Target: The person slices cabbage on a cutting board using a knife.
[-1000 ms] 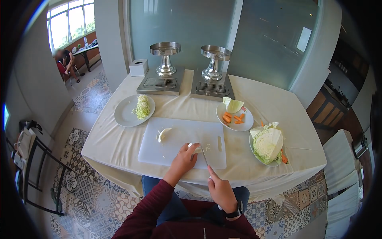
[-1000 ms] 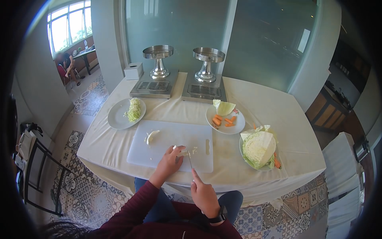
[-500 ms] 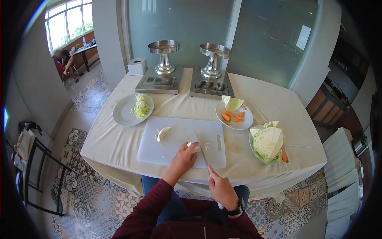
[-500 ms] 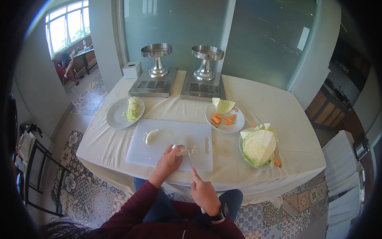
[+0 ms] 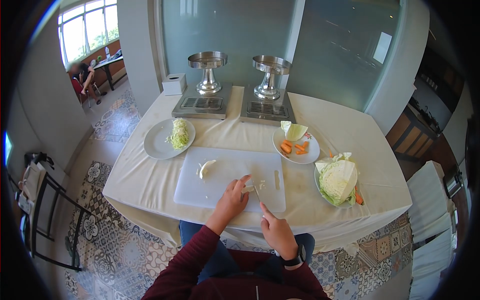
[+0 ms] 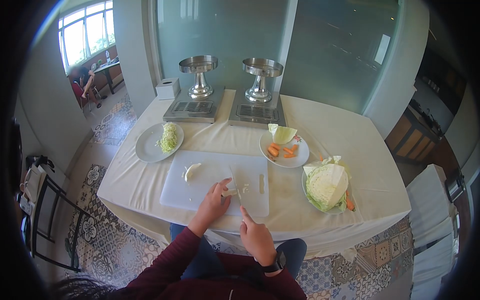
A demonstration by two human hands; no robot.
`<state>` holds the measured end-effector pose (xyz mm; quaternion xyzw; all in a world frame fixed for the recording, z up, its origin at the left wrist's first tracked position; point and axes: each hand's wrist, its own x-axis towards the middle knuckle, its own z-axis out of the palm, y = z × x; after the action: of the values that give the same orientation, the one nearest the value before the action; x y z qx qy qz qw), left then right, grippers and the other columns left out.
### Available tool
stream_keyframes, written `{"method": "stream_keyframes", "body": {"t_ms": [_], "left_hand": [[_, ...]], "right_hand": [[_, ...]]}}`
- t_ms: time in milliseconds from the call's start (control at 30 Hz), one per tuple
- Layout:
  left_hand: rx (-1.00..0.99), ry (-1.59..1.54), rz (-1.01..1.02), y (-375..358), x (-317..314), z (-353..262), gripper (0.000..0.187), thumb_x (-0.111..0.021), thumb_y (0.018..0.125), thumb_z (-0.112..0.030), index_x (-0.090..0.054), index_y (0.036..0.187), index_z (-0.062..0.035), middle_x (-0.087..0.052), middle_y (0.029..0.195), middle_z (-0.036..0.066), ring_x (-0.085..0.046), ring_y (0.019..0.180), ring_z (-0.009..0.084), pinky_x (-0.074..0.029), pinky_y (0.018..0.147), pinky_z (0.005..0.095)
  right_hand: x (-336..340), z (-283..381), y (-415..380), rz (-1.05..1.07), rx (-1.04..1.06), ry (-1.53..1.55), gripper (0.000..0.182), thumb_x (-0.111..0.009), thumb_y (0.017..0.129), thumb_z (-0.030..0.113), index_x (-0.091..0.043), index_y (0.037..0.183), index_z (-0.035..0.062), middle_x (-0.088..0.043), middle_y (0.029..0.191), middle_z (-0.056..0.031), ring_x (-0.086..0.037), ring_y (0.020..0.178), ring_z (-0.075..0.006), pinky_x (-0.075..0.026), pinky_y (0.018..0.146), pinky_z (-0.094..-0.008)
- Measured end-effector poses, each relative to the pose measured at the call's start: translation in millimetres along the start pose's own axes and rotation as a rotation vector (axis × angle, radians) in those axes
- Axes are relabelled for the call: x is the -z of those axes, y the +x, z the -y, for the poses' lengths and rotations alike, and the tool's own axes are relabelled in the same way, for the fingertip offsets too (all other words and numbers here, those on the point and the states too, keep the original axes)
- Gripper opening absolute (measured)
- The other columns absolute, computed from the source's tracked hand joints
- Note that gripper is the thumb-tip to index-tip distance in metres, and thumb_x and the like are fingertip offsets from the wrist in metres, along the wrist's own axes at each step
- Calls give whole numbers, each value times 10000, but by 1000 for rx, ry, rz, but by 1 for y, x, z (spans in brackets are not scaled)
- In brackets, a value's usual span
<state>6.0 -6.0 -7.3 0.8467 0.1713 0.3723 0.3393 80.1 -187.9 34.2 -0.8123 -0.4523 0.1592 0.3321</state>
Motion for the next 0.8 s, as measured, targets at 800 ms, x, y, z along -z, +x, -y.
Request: {"method": "stream_keyframes", "body": {"t_ms": [800], "left_hand": [[-26, 21, -47, -3, -7, 12, 456, -674, 829, 5, -503, 1248, -57, -627, 1036, 187, -644, 968, 360, -541, 816, 432]], "right_hand": [[14, -2, -9, -92, 28, 134, 478, -586, 945, 148, -534, 1420, 122, -601, 734, -228, -544, 555, -327, -472, 595, -354]]}}
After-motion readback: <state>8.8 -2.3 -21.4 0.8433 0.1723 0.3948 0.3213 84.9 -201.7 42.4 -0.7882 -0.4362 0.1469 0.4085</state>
